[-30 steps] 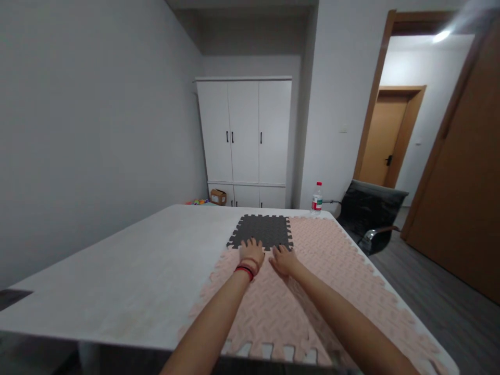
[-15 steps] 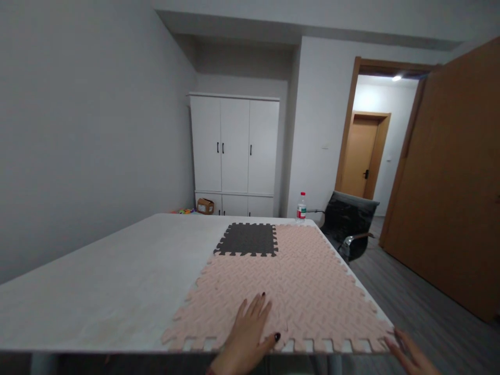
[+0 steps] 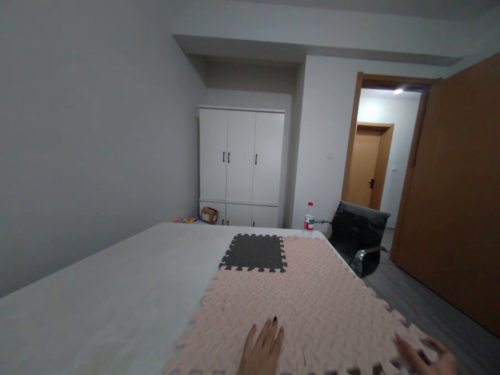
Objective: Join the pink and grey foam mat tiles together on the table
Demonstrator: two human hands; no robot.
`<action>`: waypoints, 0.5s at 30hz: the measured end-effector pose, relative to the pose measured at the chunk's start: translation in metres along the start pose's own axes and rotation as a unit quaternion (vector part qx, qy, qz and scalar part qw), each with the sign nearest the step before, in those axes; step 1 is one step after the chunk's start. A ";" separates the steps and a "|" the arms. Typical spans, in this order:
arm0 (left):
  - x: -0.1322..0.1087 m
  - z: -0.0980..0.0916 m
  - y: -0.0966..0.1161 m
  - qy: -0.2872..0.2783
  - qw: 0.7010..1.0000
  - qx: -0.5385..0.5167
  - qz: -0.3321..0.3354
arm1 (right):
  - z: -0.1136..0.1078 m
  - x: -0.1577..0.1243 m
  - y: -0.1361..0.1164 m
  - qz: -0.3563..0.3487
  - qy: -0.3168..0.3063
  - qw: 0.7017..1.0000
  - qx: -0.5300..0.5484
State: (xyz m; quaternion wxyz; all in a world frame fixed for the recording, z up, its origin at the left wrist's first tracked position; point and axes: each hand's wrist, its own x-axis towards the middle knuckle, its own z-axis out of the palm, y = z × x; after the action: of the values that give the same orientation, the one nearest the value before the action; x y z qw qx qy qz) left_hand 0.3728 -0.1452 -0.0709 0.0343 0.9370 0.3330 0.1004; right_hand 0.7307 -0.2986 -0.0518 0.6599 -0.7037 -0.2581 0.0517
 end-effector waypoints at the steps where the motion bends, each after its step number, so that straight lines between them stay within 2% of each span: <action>1: 0.000 0.002 -0.001 0.009 1.000 0.004 0.005 | 0.011 -0.002 -0.024 0.018 0.013 0.999 0.033; 2: 0.000 0.002 -0.001 0.015 1.000 0.005 0.007 | 0.023 -0.005 -0.050 -0.005 -0.002 1.000 0.024; 3: -0.001 0.001 -0.001 0.018 1.000 0.005 0.008 | 0.035 -0.010 -0.078 -0.052 -0.014 0.998 -0.038; 4: -0.001 0.000 0.000 0.018 1.000 0.003 0.005 | 0.048 -0.017 -0.106 -0.090 0.016 0.990 -0.109; 6: -0.001 -0.001 0.001 0.012 1.000 -0.002 0.001 | 0.075 -0.037 -0.161 -0.134 0.019 0.972 -0.191; 7: -0.001 -0.001 0.001 0.010 1.000 -0.003 -0.001 | 0.089 -0.049 -0.185 -0.170 0.002 0.966 -0.195; 9: 0.002 0.005 0.002 0.024 1.000 0.004 -0.002 | 0.119 -0.078 -0.223 -0.289 -0.105 0.939 -0.152; 10: 0.003 0.009 0.003 0.041 0.999 0.013 -0.004 | 0.132 -0.092 -0.237 -0.346 -0.173 0.912 -0.136; 12: 0.005 0.015 0.004 0.077 0.996 0.041 -0.020 | 0.156 -0.115 -0.254 -0.440 -0.301 0.838 -0.116; 14: 0.004 0.017 0.006 0.096 0.993 0.066 -0.036 | 0.169 -0.127 -0.264 -0.497 -0.382 0.770 -0.120; 15: 0.003 0.014 0.008 0.094 0.992 0.069 -0.036 | 0.172 -0.129 -0.267 -0.514 -0.406 0.745 -0.126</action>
State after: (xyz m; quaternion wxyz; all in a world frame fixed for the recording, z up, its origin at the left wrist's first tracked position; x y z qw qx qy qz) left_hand 0.3829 -0.1492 -0.0833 -0.0588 0.9108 0.3744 0.1636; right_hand 0.4699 -0.2001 0.1477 0.3244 -0.4538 -0.8286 -0.0470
